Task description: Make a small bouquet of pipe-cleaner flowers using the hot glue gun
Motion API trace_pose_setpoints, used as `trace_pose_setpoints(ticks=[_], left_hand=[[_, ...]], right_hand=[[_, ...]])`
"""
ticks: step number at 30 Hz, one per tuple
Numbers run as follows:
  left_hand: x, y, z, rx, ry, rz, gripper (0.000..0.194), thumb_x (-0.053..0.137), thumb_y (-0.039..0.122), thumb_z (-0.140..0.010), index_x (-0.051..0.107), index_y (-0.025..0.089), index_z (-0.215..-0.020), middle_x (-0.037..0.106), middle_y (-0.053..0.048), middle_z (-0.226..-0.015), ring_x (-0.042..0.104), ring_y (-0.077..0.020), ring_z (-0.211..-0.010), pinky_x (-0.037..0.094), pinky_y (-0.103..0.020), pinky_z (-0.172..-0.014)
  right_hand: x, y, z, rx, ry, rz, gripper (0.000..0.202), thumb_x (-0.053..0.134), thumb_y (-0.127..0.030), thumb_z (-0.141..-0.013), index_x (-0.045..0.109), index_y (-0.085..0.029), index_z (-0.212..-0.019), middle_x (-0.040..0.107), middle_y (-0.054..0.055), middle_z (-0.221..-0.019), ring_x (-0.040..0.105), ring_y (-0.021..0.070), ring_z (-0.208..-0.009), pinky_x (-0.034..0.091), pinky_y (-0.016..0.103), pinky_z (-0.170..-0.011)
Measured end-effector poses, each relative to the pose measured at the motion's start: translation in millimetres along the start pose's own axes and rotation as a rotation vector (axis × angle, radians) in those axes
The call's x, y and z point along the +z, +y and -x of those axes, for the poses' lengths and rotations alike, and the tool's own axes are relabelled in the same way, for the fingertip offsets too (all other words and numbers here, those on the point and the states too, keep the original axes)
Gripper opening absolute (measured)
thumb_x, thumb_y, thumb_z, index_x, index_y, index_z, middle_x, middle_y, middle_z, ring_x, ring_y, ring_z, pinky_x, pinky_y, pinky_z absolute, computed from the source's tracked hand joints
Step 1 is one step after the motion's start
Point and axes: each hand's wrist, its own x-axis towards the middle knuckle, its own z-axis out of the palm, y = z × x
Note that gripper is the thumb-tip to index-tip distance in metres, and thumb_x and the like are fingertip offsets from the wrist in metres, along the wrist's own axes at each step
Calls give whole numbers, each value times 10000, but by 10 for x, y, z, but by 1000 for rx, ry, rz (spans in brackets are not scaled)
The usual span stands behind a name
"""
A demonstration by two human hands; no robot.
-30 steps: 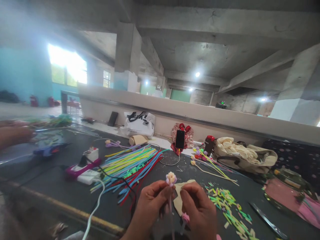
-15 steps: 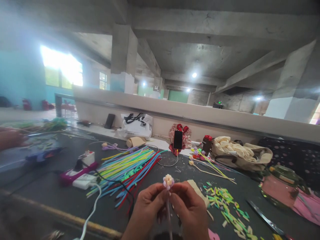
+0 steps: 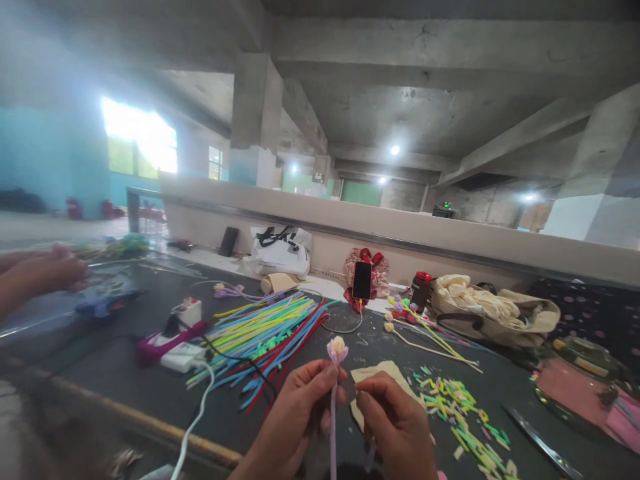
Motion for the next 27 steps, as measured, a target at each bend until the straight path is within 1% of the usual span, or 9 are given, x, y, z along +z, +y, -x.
trace_pose_setpoints(ticks=[3, 6, 9, 12, 15, 18, 23, 27], left_hand=[[3, 1, -14, 28, 9, -27, 166, 621, 280, -682, 619, 117, -652, 560, 28, -454, 390, -1, -280, 273, -102, -306], [11, 8, -8, 22, -3, -41, 166, 622, 287, -679, 621, 122, -660, 573, 24, -462, 397, -6, -275, 268, -107, -301], [35, 17, 13, 13, -5, -40, 179, 624, 302, -674, 617, 124, -652, 577, 21, -462, 400, -9, -277, 272, -110, -304], [56, 9, 30, 20, -5, -44, 188, 631, 307, -665, 607, 124, -626, 564, 26, -446, 388, -8, -272, 262, -110, -301], [50, -15, 31, 31, -8, -48, 197, 628, 309, -669, 594, 124, -610, 552, 30, -440, 379, -4, -276, 248, -107, -301], [30, -29, 21, 13, -30, -55, 222, 641, 324, -653, 572, 126, -582, 531, 37, -421, 372, -8, -275, 255, -114, -302], [33, -12, 12, 0, -38, -59, 255, 657, 330, -633, 539, 130, -527, 487, 52, -386, 358, -13, -269, 272, -121, -296], [12, -26, -3, -2, -56, -55, 226, 634, 317, -662, 546, 133, -565, 479, 58, -391, 339, -10, -269, 258, -121, -296]], right_hand=[[-14, -49, -44, -24, 11, 46, 122, 537, -264, -734, 612, -176, -696, 454, -41, -545, 414, 71, -435, 315, 178, -407], [-15, -122, -110, -48, 43, 40, 118, 525, -256, -750, 617, -184, -748, 462, -40, -565, 421, 73, -446, 335, 177, -414], [-3, -179, -165, -116, 53, 33, 145, 499, -234, -780, 606, -202, -872, 506, -22, -674, 443, 65, -449, 345, 172, -398], [5, -184, -187, -203, 5, 86, 193, 479, -198, -802, 588, -226, -959, 535, 5, -810, 480, 63, -492, 373, 177, -426], [1, -140, -185, -249, -24, 127, 200, 481, -180, -803, 593, -238, -959, 543, 16, -849, 520, 85, -573, 408, 188, -476], [-10, -95, -183, -277, -32, 146, 222, 490, -159, -793, 594, -248, -968, 542, 18, -862, 544, 104, -634, 425, 195, -504], [-25, -101, -197, -320, -33, 187, 250, 488, -129, -786, 595, -256, -973, 533, 18, -873, 554, 106, -655, 427, 193, -509], [-19, -150, -199, -378, -32, 209, 250, 491, -115, -784, 600, -252, -962, 536, 18, -869, 554, 100, -661, 414, 177, -492]])
